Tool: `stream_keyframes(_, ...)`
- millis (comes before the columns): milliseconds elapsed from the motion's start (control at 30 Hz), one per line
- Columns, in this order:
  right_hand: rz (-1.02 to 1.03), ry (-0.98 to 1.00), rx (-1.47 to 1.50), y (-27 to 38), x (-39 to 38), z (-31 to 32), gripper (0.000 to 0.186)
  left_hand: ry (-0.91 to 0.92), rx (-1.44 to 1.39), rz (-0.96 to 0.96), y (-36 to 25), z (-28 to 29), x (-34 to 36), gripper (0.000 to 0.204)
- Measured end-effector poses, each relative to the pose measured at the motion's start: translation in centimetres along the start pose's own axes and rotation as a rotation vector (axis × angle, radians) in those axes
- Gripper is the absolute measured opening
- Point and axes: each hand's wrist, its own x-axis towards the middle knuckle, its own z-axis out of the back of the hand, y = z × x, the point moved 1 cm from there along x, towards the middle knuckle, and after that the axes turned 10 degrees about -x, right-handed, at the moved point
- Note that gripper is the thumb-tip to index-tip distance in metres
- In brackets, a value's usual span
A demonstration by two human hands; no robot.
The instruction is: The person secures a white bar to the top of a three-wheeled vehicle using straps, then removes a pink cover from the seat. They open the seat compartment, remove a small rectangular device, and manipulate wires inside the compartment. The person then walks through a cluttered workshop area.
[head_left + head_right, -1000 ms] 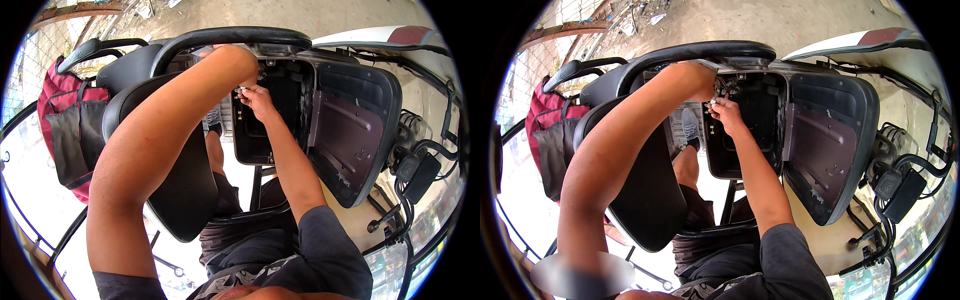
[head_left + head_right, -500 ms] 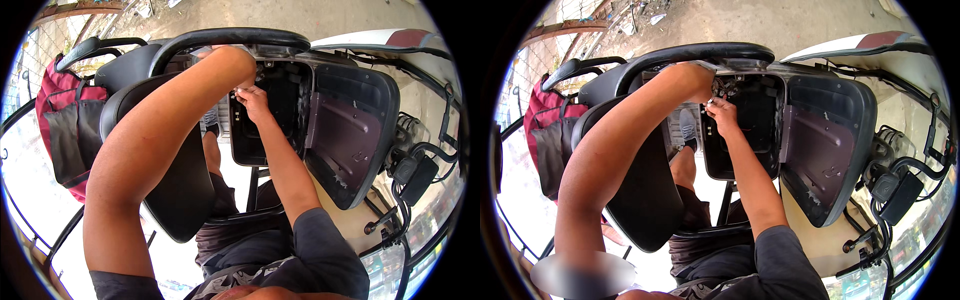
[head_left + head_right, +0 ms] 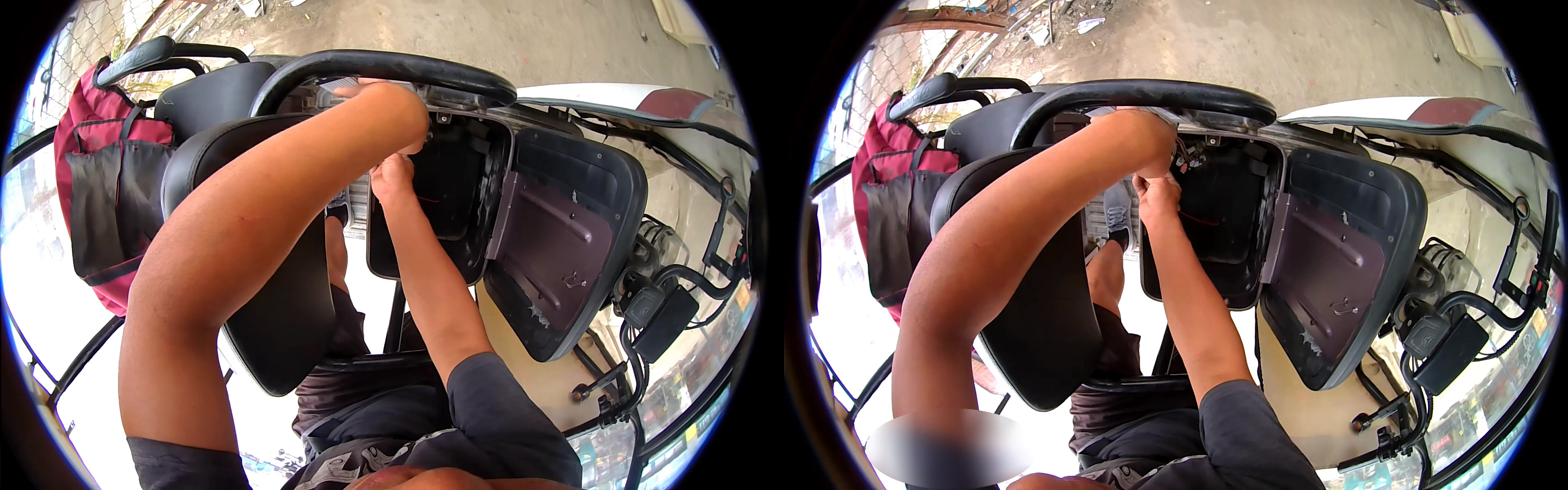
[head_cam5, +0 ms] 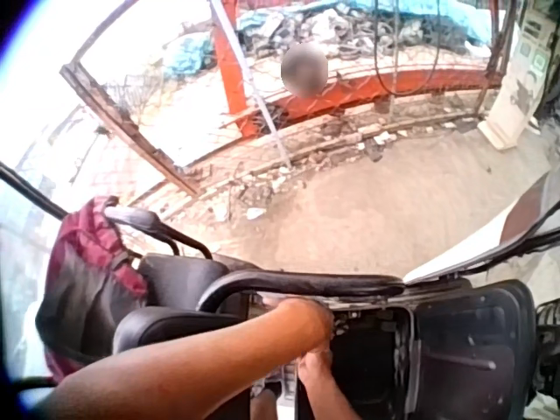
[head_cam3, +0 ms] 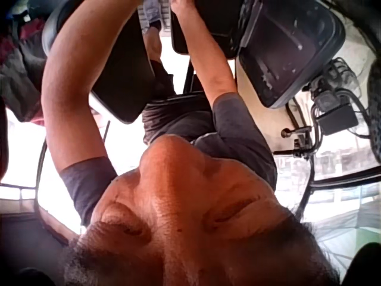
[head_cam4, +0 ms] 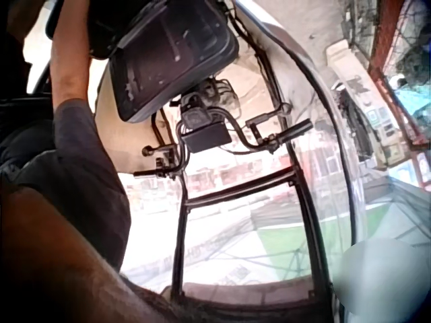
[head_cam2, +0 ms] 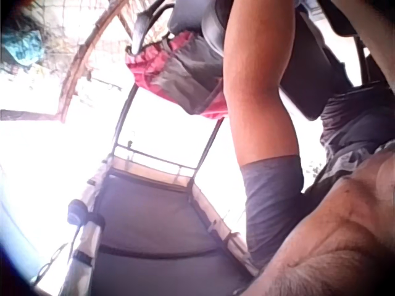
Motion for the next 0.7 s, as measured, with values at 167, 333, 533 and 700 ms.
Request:
stream_keyframes(167, 0.047, 0.012, 0.017, -0.7, 0.4, -0.5, 0.025, -0.064, 0.105, 0.055, -0.3, -1.1, 2.2, 0.052)
stream_keyframes(333, 0.093, -0.006, 0.027, -1.0, 0.4, -0.6, 0.026, -0.038, 0.161, 0.042, -0.5, -0.9, 2.3, 0.051)
stream_keyframes(533, 0.094, 0.023, 0.068, -2.1, 1.9, 0.2, 0.028, -0.071, 0.253, 0.164, -0.8, -2.3, 4.5, 0.051)
stream_keyframes(700, 0.135, -0.100, 0.022, -3.0, 2.1, 0.3, 0.030, 0.040, 0.192, 0.058, -0.6, -0.6, 2.4, 0.052)
